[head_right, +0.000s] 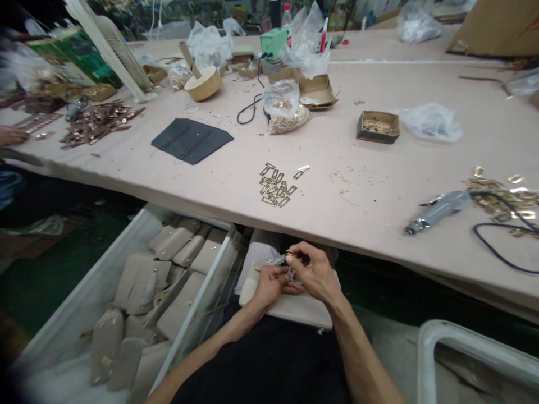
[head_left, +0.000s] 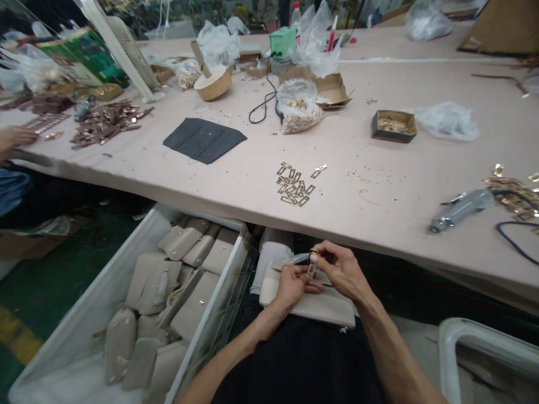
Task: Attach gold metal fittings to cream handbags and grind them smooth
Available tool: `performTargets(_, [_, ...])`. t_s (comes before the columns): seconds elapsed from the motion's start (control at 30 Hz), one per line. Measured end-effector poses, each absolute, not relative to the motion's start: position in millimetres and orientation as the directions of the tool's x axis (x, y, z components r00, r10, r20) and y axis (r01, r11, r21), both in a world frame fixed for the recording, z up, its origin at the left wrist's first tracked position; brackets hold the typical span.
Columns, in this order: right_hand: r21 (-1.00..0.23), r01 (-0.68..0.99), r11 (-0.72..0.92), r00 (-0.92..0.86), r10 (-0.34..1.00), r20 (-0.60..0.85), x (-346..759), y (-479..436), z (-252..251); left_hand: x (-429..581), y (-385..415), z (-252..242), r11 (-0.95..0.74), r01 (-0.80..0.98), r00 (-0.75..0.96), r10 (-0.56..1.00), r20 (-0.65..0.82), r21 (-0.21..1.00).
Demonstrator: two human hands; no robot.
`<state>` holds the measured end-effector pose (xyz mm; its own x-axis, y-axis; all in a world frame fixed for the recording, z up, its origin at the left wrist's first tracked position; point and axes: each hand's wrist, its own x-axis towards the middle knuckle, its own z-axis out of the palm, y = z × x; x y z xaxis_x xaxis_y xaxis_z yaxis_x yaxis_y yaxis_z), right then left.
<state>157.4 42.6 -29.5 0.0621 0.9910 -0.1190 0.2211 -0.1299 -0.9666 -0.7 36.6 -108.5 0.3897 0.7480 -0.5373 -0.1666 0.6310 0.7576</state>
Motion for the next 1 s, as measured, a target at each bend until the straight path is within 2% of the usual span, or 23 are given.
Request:
performTargets(0.13, [-0.956, 0.057, -0.288, 0.167, 0.947, -0.275, 154, 19, -77, 2, 39, -109, 0.625, -0.138, 0.405, 0.743, -0.532, 0.768])
performTargets(0.23, [-0.939, 0.038, -0.341, 0.201, 0.923, -0.327, 155, 18, -90, 4, 41, -110, 0.623, -0.119, 0.416, 0.738, -0.531, 0.773])
performTargets(0.4, [-0.947, 0.127, -0.295, 0.207, 0.942, -0.266, 157, 22, -86, 5, 41, -111, 0.623, -0.121, 0.429, 0.735, -0.525, 0.773])
performTargets(0.73, [-0.938, 0.098, -0.334, 0.181, 0.932, -0.313, 164, 21, -100, -1, 44, -109, 0.645, -0.144, 0.459, 0.715, -0.527, 0.751])
performTargets(1.0, [-0.953, 0.142, -0.266, 0.159, 0.957, -0.243, 170, 21, -104, 1, 48, -105, 0.669, -0.136, 0.454, 0.698, -0.554, 0.731])
